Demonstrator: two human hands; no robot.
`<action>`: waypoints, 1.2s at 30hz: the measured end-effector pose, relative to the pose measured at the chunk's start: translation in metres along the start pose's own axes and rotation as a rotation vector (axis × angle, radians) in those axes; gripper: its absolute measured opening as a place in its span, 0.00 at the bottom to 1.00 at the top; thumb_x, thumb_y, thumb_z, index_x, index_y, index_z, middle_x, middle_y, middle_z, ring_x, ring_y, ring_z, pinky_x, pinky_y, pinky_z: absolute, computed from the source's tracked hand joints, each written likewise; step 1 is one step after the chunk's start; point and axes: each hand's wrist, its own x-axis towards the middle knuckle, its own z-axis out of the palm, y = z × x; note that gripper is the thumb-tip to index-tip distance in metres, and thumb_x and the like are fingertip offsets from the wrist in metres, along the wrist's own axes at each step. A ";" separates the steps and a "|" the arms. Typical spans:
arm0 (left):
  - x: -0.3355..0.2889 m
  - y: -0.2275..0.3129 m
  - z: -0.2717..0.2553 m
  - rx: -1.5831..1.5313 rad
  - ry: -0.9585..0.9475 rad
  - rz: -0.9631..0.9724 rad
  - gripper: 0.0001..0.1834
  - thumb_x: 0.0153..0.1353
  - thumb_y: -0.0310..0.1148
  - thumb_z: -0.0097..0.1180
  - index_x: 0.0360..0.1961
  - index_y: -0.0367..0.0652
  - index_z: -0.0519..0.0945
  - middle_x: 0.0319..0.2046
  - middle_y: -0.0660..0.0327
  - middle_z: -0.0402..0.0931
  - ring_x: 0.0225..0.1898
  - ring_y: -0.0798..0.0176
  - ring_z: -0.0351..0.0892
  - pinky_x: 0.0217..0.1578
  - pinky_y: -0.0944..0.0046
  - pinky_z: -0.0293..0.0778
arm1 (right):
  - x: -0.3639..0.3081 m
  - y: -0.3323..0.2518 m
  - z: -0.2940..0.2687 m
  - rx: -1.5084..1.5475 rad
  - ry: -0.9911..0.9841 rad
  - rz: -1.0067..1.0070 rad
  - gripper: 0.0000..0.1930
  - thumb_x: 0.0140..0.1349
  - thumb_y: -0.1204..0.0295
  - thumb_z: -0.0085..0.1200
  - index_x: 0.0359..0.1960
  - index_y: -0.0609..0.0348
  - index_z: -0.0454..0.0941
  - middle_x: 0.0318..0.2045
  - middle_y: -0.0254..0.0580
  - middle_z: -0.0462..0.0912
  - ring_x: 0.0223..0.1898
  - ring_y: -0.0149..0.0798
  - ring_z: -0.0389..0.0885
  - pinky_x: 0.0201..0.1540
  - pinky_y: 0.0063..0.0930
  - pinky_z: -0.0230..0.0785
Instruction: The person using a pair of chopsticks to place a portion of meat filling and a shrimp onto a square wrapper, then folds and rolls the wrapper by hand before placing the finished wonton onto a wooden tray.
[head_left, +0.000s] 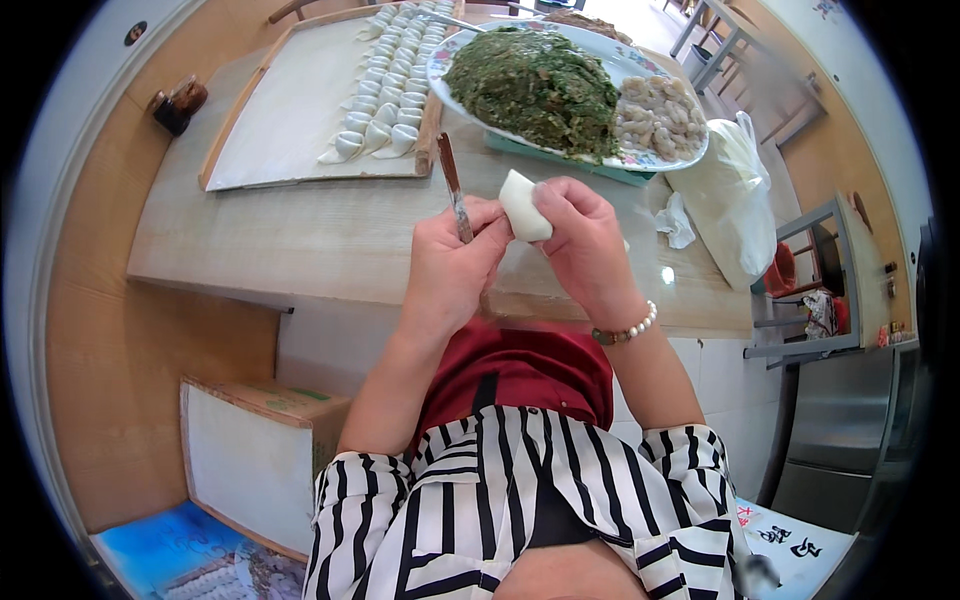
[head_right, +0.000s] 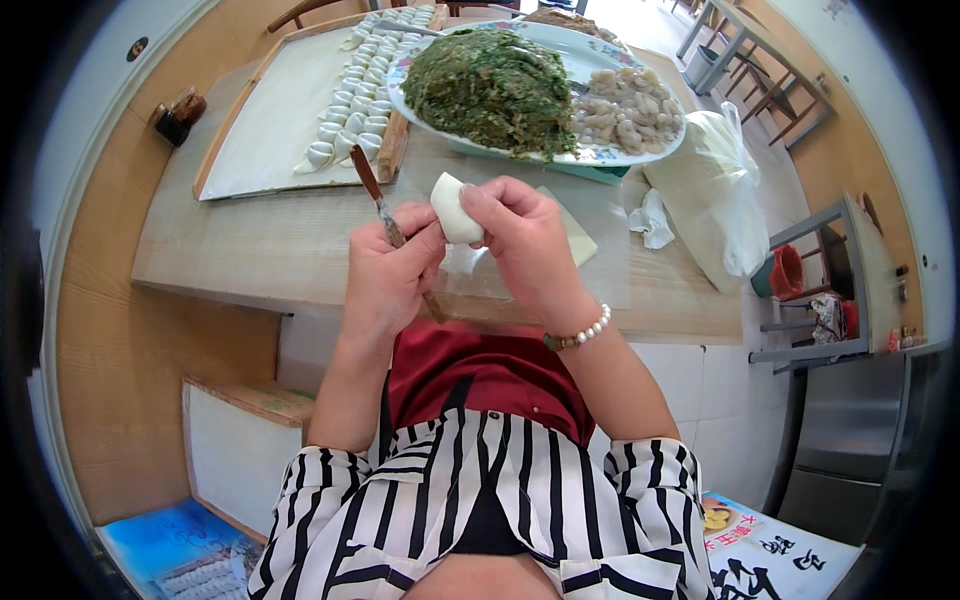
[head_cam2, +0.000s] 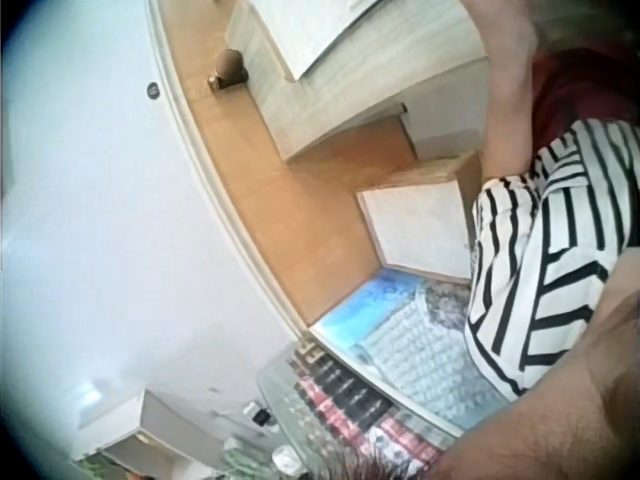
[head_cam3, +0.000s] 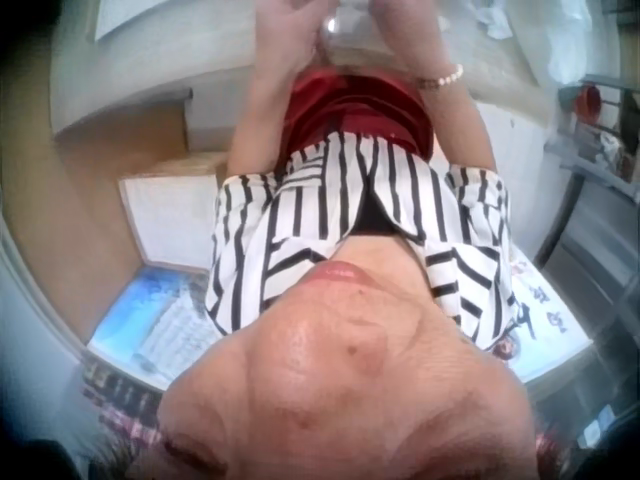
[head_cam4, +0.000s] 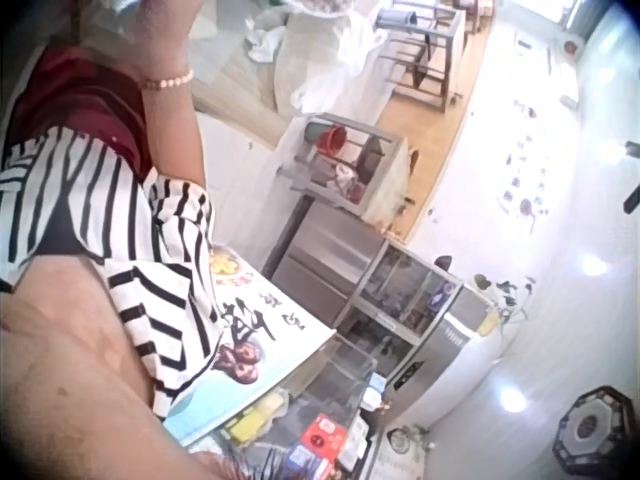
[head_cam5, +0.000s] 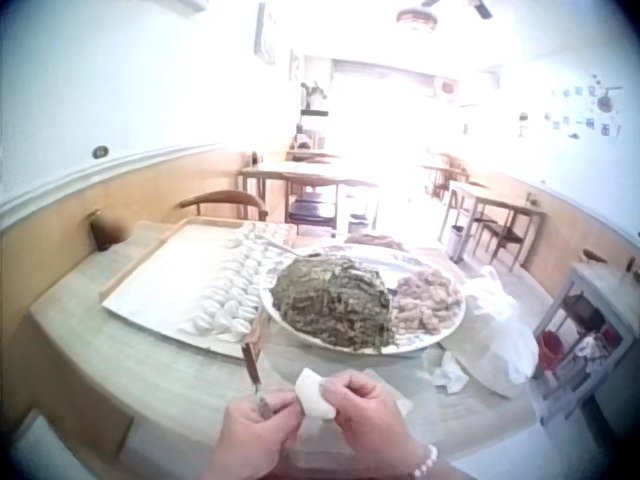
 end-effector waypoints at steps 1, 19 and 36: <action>-0.001 -0.001 -0.007 -0.031 -0.029 -0.034 0.07 0.66 0.24 0.61 0.39 0.30 0.85 0.26 0.65 0.76 0.19 0.77 0.65 0.17 0.74 0.56 | 0.003 -0.001 0.007 0.058 0.016 0.095 0.09 0.68 0.68 0.63 0.34 0.59 0.79 0.33 0.31 0.81 0.30 0.22 0.74 0.31 0.18 0.66; 0.127 0.101 -0.152 0.856 0.322 0.217 0.14 0.63 0.35 0.65 0.24 0.37 0.83 0.17 0.68 0.74 0.18 0.75 0.66 0.20 0.68 0.59 | -0.054 -0.010 -0.042 -0.912 0.207 -0.083 0.05 0.66 0.77 0.59 0.41 0.63 0.79 0.29 0.29 0.76 0.28 0.21 0.70 0.31 0.18 0.66; 0.445 0.024 -0.207 0.853 0.577 -0.126 0.06 0.52 0.23 0.67 0.29 0.29 0.83 0.30 0.45 0.83 0.29 0.52 0.84 0.29 0.54 0.78 | -0.086 0.013 -0.072 -1.411 0.482 -0.394 0.06 0.59 0.84 0.56 0.37 0.62 0.77 0.29 0.45 0.77 0.25 0.38 0.73 0.26 0.27 0.64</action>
